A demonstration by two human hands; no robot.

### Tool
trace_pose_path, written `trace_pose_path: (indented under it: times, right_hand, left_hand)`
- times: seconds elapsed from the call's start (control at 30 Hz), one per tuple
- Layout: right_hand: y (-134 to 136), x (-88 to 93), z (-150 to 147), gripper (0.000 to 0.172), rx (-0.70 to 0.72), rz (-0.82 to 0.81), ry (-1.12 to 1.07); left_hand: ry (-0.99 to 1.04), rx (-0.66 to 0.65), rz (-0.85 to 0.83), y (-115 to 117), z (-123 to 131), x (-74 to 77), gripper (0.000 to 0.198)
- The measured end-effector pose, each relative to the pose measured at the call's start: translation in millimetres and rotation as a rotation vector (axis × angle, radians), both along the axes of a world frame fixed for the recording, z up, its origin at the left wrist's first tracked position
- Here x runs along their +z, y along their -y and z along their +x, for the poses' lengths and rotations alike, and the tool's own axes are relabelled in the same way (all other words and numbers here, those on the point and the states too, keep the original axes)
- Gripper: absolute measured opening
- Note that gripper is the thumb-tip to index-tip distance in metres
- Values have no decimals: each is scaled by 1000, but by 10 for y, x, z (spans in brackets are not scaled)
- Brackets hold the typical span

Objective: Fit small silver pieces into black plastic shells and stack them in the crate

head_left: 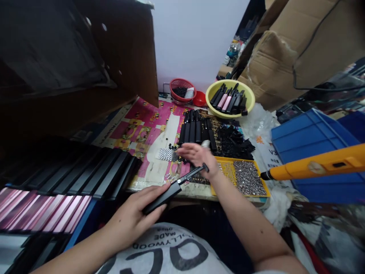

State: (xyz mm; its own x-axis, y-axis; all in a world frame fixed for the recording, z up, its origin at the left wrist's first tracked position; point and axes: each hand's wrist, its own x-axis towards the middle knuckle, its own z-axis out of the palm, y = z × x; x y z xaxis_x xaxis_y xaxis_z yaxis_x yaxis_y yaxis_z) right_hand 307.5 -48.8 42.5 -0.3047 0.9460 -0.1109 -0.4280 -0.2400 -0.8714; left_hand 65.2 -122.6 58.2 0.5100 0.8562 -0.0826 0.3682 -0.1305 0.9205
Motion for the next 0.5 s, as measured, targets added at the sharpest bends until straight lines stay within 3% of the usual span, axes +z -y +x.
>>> trace_pose_path:
  times: [0.1, 0.17, 0.33, 0.43, 0.5]
  right_hand:
    - [147, -25, -390, 53, 347, -159, -120]
    - [231, -36, -570, 52, 406, -207, -193]
    - [307, -150, -615, 50, 310, -226, -135]
    - [325, -211, -619, 46, 240, -216, 48]
    - [332, -241, -632, 44, 126, -102, 212]
  left_hand:
    - [43, -6, 8, -2, 140, 92, 47]
    - [48, -50, -6, -48, 182, 116, 48]
    - [-15, -71, -106, -117, 176, 45, 48]
    - [-5, -91, -101, -65, 131, 72, 46]
    - [-42, -116, -39, -89, 35, 140, 46]
